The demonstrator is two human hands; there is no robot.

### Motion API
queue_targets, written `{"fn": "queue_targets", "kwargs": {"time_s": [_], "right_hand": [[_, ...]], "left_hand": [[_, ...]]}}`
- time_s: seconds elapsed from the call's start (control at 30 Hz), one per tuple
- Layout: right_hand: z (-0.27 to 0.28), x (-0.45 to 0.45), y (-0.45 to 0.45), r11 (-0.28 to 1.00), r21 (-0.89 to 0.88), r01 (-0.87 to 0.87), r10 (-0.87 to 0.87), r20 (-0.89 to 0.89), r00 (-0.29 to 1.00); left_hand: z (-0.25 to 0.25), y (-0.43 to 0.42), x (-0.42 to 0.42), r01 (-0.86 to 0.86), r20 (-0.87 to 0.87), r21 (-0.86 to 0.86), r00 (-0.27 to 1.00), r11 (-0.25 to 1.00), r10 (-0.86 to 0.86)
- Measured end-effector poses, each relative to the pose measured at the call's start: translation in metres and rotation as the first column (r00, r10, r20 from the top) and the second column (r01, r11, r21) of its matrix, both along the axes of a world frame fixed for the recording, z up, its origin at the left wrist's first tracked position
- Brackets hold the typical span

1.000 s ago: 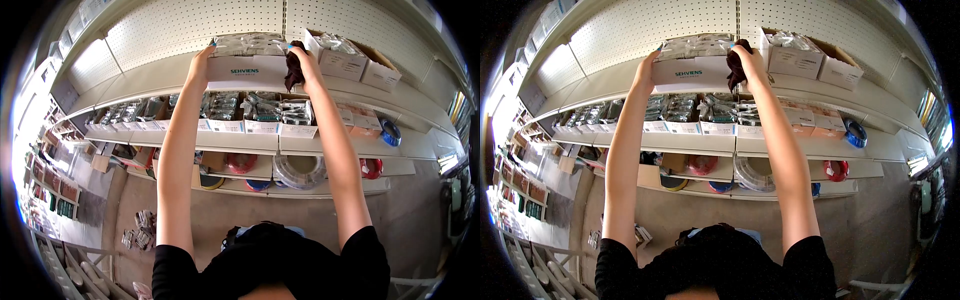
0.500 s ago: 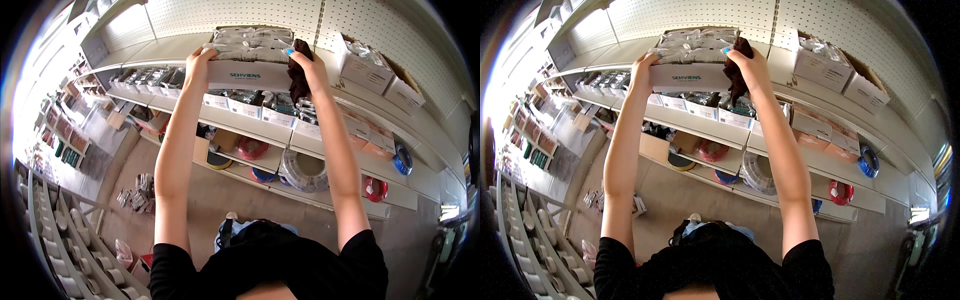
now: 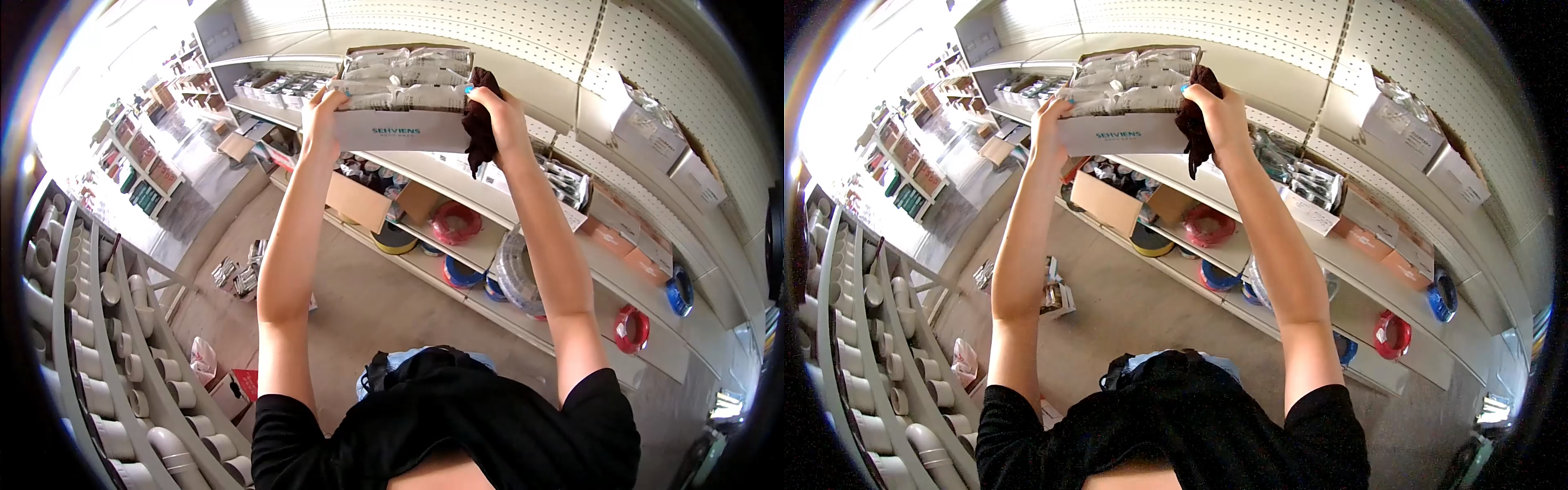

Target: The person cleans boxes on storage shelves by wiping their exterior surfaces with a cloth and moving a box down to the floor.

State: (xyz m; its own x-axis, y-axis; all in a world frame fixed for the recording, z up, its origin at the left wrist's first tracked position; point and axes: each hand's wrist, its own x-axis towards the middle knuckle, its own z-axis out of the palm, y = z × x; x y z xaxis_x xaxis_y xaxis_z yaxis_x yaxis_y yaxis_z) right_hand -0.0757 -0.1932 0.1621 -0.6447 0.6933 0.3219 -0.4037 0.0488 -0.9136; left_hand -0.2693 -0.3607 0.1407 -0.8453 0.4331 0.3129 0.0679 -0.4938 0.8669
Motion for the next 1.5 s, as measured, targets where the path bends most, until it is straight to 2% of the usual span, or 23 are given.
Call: {"fn": "queue_targets", "kwargs": {"time_s": [0.07,0.23,0.33,0.5,0.6,0.63,0.73,0.83,0.9,1.0,1.13,1.17,1.27,1.3,1.33,1.4,1.43,1.5], "right_hand": [[-0.008,-0.014,-0.019,0.998,-0.039,-0.043,0.044,0.036,0.998],[-0.012,-0.046,-0.096,0.986,-0.101,-0.129,0.136,0.063,0.989],[-0.021,-0.073,-0.136,0.965,-0.160,-0.210,0.231,0.129,0.964],[-0.048,-0.115,-0.215,0.871,-0.355,-0.339,0.416,0.166,0.894],[-0.071,-0.139,-0.263,0.846,-0.323,-0.425,0.491,0.156,0.857],[-0.077,-0.147,-0.278,0.839,-0.317,-0.443,0.509,0.165,0.845],[-0.095,-0.165,-0.319,0.814,-0.294,-0.501,0.565,0.201,0.800],[-0.117,-0.189,-0.340,0.786,-0.267,-0.558,0.614,0.224,0.757],[-0.134,-0.208,-0.350,0.762,-0.277,-0.586,0.643,0.215,0.735],[-0.144,-0.232,-0.357,0.734,-0.232,-0.638,0.679,0.278,0.679],[-0.176,-0.274,-0.355,0.689,-0.173,-0.704,0.709,0.359,0.607],[-0.183,-0.286,-0.354,0.667,-0.194,-0.719,0.729,0.372,0.575],[-0.199,-0.315,-0.345,0.601,-0.259,-0.756,0.786,0.362,0.501],[-0.213,-0.331,-0.342,0.594,-0.239,-0.768,0.785,0.381,0.489],[-0.221,-0.343,-0.340,0.587,-0.220,-0.779,0.782,0.404,0.475],[-0.232,-0.364,-0.337,0.559,-0.259,-0.787,0.797,0.428,0.426],[-0.245,-0.376,-0.334,0.541,-0.276,-0.795,0.808,0.433,0.399],[-0.260,-0.391,-0.326,0.518,-0.289,-0.805,0.817,0.446,0.366]], "left_hand": [[-0.008,-0.026,-0.016,-0.032,-0.052,-0.021,0.998,0.999,0.031],[-0.014,-0.115,-0.020,-0.118,0.033,-0.016,0.992,0.993,0.119],[-0.026,-0.171,-0.030,-0.155,0.025,0.014,0.988,0.988,0.155],[-0.055,-0.273,-0.051,-0.213,0.032,-0.049,0.976,0.976,0.214],[-0.080,-0.325,-0.055,-0.282,0.111,-0.007,0.953,0.960,0.281],[-0.092,-0.346,-0.059,-0.282,0.105,-0.041,0.953,0.959,0.284],[-0.112,-0.391,-0.060,-0.280,0.216,0.115,0.944,0.953,0.251],[-0.119,-0.422,-0.046,-0.278,0.297,0.127,0.927,0.952,0.230],[-0.132,-0.435,-0.053,-0.305,0.333,0.118,0.909,0.945,0.252],[-0.174,-0.453,-0.083,-0.344,0.367,0.231,0.897,0.910,0.246],[-0.200,-0.460,-0.101,-0.402,0.431,0.056,0.836,0.914,0.341],[-0.205,-0.457,-0.109,-0.498,0.391,-0.073,0.783,0.864,0.484],[-0.229,-0.451,-0.129,-0.526,0.377,-0.127,0.759,0.841,0.532],[-0.242,-0.452,-0.138,-0.512,0.382,-0.089,0.775,0.855,0.504],[-0.251,-0.452,-0.144,-0.504,0.368,-0.144,0.771,0.851,0.519],[-0.260,-0.443,-0.147,-0.512,0.394,-0.126,0.760,0.849,0.517],[-0.277,-0.447,-0.156,-0.440,0.390,-0.101,0.808,0.892,0.442],[-0.307,-0.436,-0.161,-0.476,0.449,-0.079,0.768,0.876,0.458]]}}
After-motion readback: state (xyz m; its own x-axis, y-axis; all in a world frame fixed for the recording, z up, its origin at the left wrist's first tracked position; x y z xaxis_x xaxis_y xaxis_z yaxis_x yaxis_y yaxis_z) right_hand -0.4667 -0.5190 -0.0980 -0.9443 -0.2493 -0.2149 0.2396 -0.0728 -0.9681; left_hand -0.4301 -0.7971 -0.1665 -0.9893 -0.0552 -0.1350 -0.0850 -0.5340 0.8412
